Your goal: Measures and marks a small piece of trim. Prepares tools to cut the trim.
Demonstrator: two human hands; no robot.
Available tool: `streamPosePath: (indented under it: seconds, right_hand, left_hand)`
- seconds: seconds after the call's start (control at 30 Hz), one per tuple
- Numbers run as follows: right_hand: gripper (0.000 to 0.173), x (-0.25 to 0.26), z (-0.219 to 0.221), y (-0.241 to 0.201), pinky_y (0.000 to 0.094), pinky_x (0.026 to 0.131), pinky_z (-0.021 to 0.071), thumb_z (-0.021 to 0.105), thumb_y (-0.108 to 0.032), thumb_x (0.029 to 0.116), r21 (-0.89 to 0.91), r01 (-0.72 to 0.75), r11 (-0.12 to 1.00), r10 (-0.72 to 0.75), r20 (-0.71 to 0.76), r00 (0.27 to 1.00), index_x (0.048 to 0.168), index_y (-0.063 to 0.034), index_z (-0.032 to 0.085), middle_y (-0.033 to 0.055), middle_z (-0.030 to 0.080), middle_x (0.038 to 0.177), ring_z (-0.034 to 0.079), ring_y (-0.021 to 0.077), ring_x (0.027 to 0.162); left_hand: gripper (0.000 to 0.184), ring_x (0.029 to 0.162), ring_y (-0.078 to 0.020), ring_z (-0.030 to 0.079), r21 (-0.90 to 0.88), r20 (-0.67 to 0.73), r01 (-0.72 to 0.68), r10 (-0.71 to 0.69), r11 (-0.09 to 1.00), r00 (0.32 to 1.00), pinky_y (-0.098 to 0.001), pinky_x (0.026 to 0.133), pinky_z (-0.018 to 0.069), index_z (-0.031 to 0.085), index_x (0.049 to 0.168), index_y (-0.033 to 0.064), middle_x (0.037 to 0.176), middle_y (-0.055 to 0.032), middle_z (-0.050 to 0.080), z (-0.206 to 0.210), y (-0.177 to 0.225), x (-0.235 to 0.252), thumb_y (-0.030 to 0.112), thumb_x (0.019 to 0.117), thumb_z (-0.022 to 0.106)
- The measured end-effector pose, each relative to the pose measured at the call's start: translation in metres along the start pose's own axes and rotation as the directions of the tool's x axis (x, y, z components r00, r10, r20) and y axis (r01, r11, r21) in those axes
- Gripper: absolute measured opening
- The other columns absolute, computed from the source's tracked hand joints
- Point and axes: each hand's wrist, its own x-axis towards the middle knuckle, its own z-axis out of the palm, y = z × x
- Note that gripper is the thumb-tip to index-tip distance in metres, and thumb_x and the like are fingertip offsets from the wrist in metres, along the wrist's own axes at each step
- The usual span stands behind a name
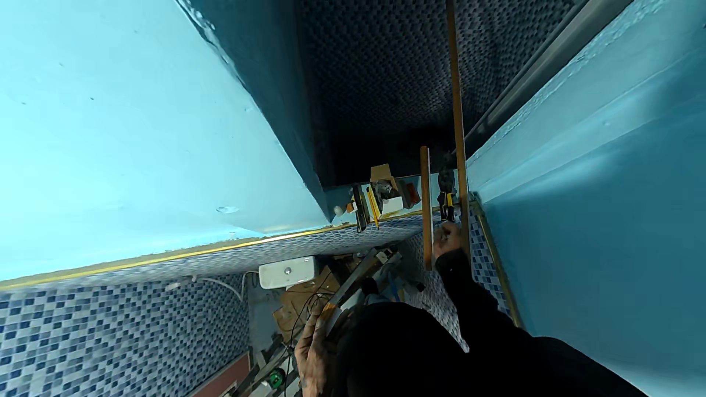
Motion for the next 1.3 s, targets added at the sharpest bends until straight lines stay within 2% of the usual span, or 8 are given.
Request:
streamPosePath:
  seconds: [0.13, 0.3, 0.53, 0.8, 0.9, 1.1, 1.2, 1.3]
  right_hand:
    - [0.06, 0.086, -0.012, 0.015, 0.062, 0.114, 0.038, 0.065, -0.032, 0.0989, -0.383, -0.039, 0.923, 0.075, 0.081, 0.994, 0.147, 0.0009, 0.05, 0.031, 0.05, 0.147, 0.048, 0.0471, 0.138]
    - [0.064, 0.113, 0.005, 0.005, 0.0509, 0.119, 0.0357, 0.069, -0.031, 0.096, -0.494, -0.024, 0.869, 0.101, 0.129, 0.986, 0.146, 0.0039, 0.05, 0.0317, 0.035, 0.158, 0.036, 0.0433, 0.148]
    - [0.061, 0.129, 0.015, 0.008, 0.0493, 0.118, 0.0368, 0.071, -0.034, 0.0945, -0.575, -0.067, 0.816, 0.178, 0.14, 0.974, 0.141, 0.0039, 0.055, 0.0276, 0.051, 0.148, 0.045, 0.0375, 0.143]
    - [0.056, 0.105, -0.024, -0.031, 0.0469, 0.111, 0.0435, 0.063, -0.029, 0.1, -0.264, -0.159, 0.951, 0.178, 0.05, 0.983, 0.141, 0.0081, 0.052, 0.0268, 0.058, 0.139, 0.058, 0.0328, 0.13]
    - [0.05, 0.086, -0.046, -0.031, 0.0373, 0.082, 0.0583, 0.059, -0.027, 0.1036, 0.172, -0.22, 0.96, 0.209, 0.075, 0.975, 0.142, 0.0026, 0.045, 0.0188, 0.059, 0.119, 0.066, 0.0211, 0.095]
    - [0.038, -0.062, -0.086, -0.04, 0.0269, 0.077, 0.0628, 0.048, -0.019, 0.1089, 0.474, 0.016, 0.881, -0.05, 0.059, 0.997, 0.133, 0.0099, 0.047, 0.0084, 0.067, 0.1, 0.072, 0.0093, 0.081]
    - [0.017, -0.128, -0.071, -0.005, 0.0243, 0.064, 0.0612, 0.052, -0.008, 0.0999, 0.535, 0.004, 0.845, -0.192, 0.297, 0.935, 0.11, 0.0039, 0.06, -0.0007, 0.074, 0.081, 0.071, 0.0077, 0.068]
    - [0.017, -0.174, -0.051, 0.005, 0.0281, 0.058, 0.0602, 0.049, -0.003, 0.0946, 0.455, -0.171, 0.874, -0.135, 0.566, 0.813, 0.107, 0.0031, 0.059, 0.0037, 0.073, 0.078, 0.07, 0.012, 0.064]
  left_hand:
    - [0.04, 0.099, -0.0348, 0.074, -0.062, 0.035, 0.064, -0.062, 0.996, 0.997, -0.0491, 0.085, 0.0636, 0.045, 0.146, -0.0048, 0.126, -0.0231, 0.067, 0.017, 0.011, -0.001, 0.004, 0.1094, 0.031]
    - [0.043, 0.105, -0.0364, 0.072, -0.234, 0.101, 0.001, 0.024, 0.972, 0.995, -0.051, 0.091, 0.0612, 0.041, 0.149, -0.0054, 0.129, -0.0257, 0.064, 0.015, 0.03, 0.002, 0.0, 0.1078, 0.03]
    - [0.051, 0.109, -0.0368, 0.071, -0.266, 0.157, -0.137, 0.183, 0.954, 0.971, -0.0498, 0.094, 0.0602, 0.037, 0.152, -0.0063, 0.137, -0.0275, 0.059, -0.005, 0.034, -0.004, -0.01, 0.1015, 0.039]
    - [0.046, 0.093, -0.0279, 0.074, -0.145, 0.133, -0.254, 0.273, 0.956, 0.953, -0.0427, 0.082, 0.0638, 0.045, 0.147, -0.0078, 0.13, -0.0215, 0.065, -0.022, 0.036, -0.008, -0.009, 0.1008, 0.04]
    - [0.047, 0.08, -0.0167, 0.07, -0.073, 0.155, -0.324, 0.332, 0.943, 0.931, -0.0327, 0.072, 0.0608, 0.046, 0.146, -0.0082, 0.13, -0.0176, 0.066, -0.035, 0.034, -0.004, -0.008, 0.0996, 0.041]
    - [0.045, 0.07, -0.0124, 0.065, 0.052, 0.163, -0.411, 0.399, 0.91, 0.902, -0.0275, 0.064, 0.0572, 0.048, 0.142, -0.0066, 0.107, -0.0115, 0.071, -0.054, 0.05, -0.003, -0.008, 0.097, 0.048]
    - [0.034, 0.065, -0.0127, 0.064, 0.004, 0.145, -0.386, 0.381, 0.922, 0.913, -0.0267, 0.059, 0.0557, 0.045, 0.128, -0.0011, 0.095, -0.009, 0.069, -0.062, 0.055, -0.001, -0.009, 0.0955, 0.051]
    - [0.023, 0.063, -0.012, 0.063, 0.009, 0.132, -0.384, 0.379, 0.923, 0.916, -0.0255, 0.057, 0.0545, 0.051, 0.119, -0.0008, 0.088, -0.0086, 0.07, -0.071, 0.059, 0.006, -0.006, 0.0965, 0.053]
